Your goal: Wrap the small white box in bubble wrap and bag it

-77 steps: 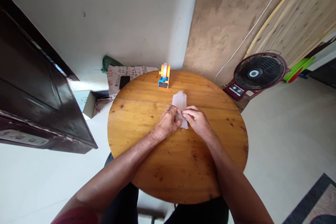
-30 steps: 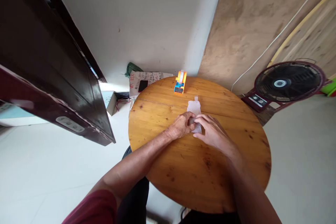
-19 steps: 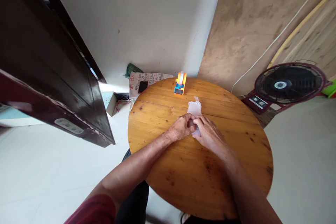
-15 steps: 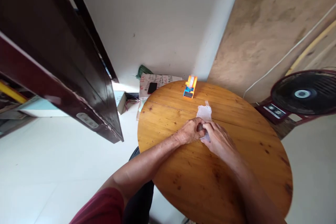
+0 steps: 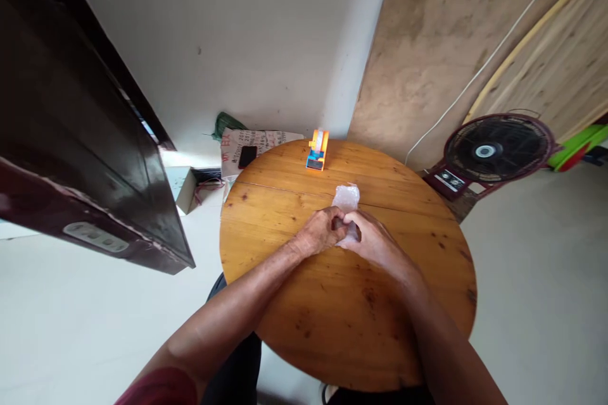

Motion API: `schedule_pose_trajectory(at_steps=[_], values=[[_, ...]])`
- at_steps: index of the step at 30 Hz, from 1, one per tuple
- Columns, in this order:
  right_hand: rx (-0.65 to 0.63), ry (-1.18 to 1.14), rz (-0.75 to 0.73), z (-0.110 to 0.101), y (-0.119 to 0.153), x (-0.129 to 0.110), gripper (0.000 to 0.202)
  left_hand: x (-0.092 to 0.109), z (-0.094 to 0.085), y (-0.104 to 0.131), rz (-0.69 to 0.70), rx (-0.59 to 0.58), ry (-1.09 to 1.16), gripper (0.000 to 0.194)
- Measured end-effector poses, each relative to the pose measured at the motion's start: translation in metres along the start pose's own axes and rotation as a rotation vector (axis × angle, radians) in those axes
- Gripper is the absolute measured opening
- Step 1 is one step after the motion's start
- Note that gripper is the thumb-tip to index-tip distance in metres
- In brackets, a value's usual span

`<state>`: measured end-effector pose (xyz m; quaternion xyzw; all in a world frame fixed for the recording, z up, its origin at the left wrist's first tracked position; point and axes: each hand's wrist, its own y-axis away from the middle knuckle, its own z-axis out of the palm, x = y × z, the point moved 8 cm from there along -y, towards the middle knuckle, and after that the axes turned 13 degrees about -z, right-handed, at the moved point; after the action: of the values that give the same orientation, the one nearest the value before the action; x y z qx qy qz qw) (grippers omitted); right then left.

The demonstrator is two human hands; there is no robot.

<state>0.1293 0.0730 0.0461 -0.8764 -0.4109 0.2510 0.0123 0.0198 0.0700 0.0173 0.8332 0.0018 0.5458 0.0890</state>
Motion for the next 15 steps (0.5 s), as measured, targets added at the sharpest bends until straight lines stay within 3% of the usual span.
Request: schedule_pose_trajectory(at_steps=[4, 8, 12, 15], values=[[-0.132, -0.234, 0.137, 0.003, 0.009, 0.004, 0.027, -0.004, 0.006, 0.003, -0.06, -0.123, 0.094, 0.017], [-0.218, -0.417, 0.167, 0.006, 0.014, 0.002, 0.022, -0.01, 0.013, 0.005, -0.189, -0.226, 0.184, 0.017], [-0.184, -0.221, 0.064, -0.006, 0.012, -0.01, 0.013, -0.013, 0.012, 0.005, -0.268, -0.223, 0.215, 0.015], [-0.199, 0.001, -0.017, -0.006, 0.012, -0.022, 0.023, -0.015, 0.011, 0.004, -0.292, -0.2, 0.19, 0.012]])
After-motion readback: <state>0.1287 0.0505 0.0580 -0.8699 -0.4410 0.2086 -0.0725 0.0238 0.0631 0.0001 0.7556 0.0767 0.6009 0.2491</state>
